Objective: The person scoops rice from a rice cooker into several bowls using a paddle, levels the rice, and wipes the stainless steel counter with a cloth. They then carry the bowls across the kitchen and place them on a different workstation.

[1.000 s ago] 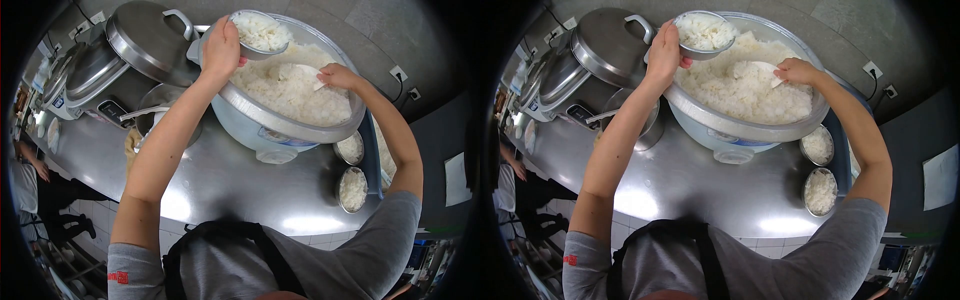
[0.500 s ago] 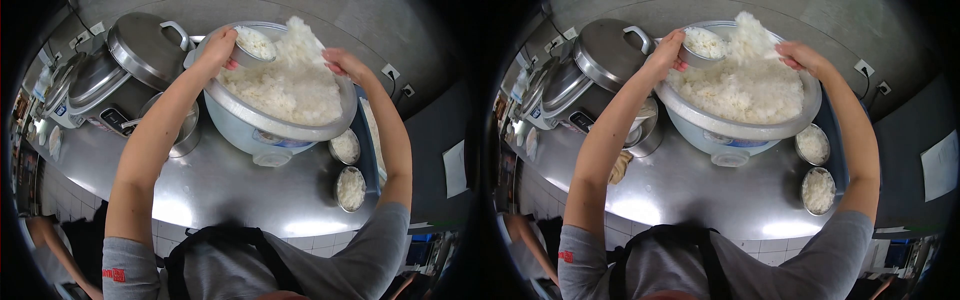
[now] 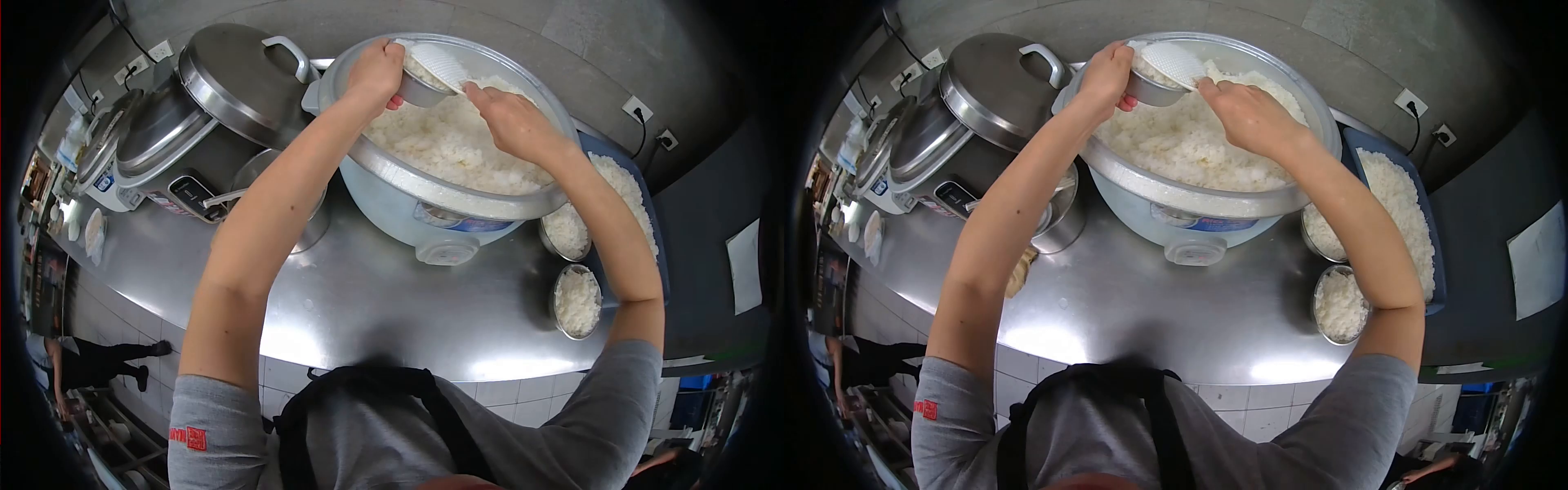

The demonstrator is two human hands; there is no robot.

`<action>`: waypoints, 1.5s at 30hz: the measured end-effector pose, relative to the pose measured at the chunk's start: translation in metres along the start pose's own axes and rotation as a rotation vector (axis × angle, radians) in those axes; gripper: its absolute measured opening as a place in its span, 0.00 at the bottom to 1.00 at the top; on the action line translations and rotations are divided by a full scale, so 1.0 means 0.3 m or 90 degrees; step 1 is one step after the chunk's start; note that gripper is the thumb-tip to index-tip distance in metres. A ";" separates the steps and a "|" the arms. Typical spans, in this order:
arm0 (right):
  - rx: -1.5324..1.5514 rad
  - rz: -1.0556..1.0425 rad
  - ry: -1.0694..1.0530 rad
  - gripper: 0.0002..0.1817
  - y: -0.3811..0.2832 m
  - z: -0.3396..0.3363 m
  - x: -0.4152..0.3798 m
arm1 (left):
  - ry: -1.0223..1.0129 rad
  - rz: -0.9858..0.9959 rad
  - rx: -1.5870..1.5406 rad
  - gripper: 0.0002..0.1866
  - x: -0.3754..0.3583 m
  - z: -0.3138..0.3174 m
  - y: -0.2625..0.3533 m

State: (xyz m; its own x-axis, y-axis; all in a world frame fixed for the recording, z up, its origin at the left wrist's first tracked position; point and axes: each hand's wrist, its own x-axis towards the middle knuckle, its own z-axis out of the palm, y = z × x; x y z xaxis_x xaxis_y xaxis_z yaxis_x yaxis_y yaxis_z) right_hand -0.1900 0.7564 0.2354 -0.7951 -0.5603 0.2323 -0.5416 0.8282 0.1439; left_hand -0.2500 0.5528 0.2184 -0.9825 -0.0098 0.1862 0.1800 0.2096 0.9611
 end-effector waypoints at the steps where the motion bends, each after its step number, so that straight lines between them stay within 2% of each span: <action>1: -0.008 -0.017 -0.019 0.25 -0.004 -0.012 0.002 | 0.009 0.014 0.015 0.23 0.005 -0.002 -0.003; 4: -0.013 -0.126 0.080 0.22 0.104 -0.004 0.015 | 0.026 0.048 0.021 0.24 0.019 -0.008 -0.046; 7: 0.219 0.105 0.029 0.19 0.138 -0.134 -0.005 | 0.024 0.078 -0.063 0.25 0.037 -0.035 -0.062; 8: 0.377 0.217 0.049 0.18 0.139 -0.113 -0.014 | 0.023 0.080 -0.104 0.25 0.035 -0.043 -0.059; 11: 0.486 0.314 0.024 0.18 0.117 -0.001 0.002 | -0.004 0.057 -0.135 0.25 0.024 -0.043 -0.056; 14: 0.222 0.026 0.158 0.19 0.021 0.019 0.023 | -0.025 0.018 -0.132 0.24 0.001 -0.021 -0.032; 17: 0.121 -0.053 0.099 0.24 0.071 0.020 0.031 | -0.061 -0.033 -0.116 0.20 0.017 -0.031 -0.051; 20: -0.036 -0.067 0.168 0.26 0.098 -0.078 0.008 | -0.098 -0.086 -0.125 0.18 0.028 -0.056 -0.048; 22: -0.119 -0.052 0.180 0.29 0.020 -0.122 -0.001 | -0.104 -0.106 -0.141 0.17 0.018 -0.060 -0.044; 26: -0.239 -0.045 0.198 0.31 -0.012 -0.052 0.011 | -0.087 -0.069 -0.137 0.18 -0.009 -0.035 -0.029; 29: -0.210 -0.026 0.106 0.32 -0.021 -0.115 0.011 | -0.061 -0.010 -0.119 0.19 -0.030 -0.026 -0.044; 33: -0.085 -0.047 0.118 0.31 0.074 -0.164 0.046 | -0.078 0.072 -0.066 0.24 -0.034 -0.049 -0.047; 35: -0.096 -0.080 0.133 0.31 0.081 -0.108 0.052 | -0.074 0.070 -0.074 0.24 -0.035 -0.045 -0.042; 38: -0.124 -0.060 0.107 0.31 0.033 -0.147 0.040 | -0.045 0.056 -0.107 0.24 -0.036 -0.050 -0.058; 41: 0.029 -0.024 0.140 0.28 0.063 -0.184 0.024 | -0.002 0.043 -0.131 0.22 -0.030 -0.064 -0.049; 45: 0.059 -0.072 0.113 0.24 0.011 -0.121 0.010 | 0.038 0.028 -0.091 0.24 -0.030 -0.069 -0.025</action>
State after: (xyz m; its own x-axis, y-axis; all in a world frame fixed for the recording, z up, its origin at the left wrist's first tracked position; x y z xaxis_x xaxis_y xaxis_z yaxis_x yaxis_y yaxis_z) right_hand -0.1842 0.7579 0.2714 -0.6718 -0.6319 0.3865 -0.6536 0.7512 0.0922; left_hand -0.2415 0.5311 0.2136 -0.9696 -0.0622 0.2366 0.2323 0.0696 0.9702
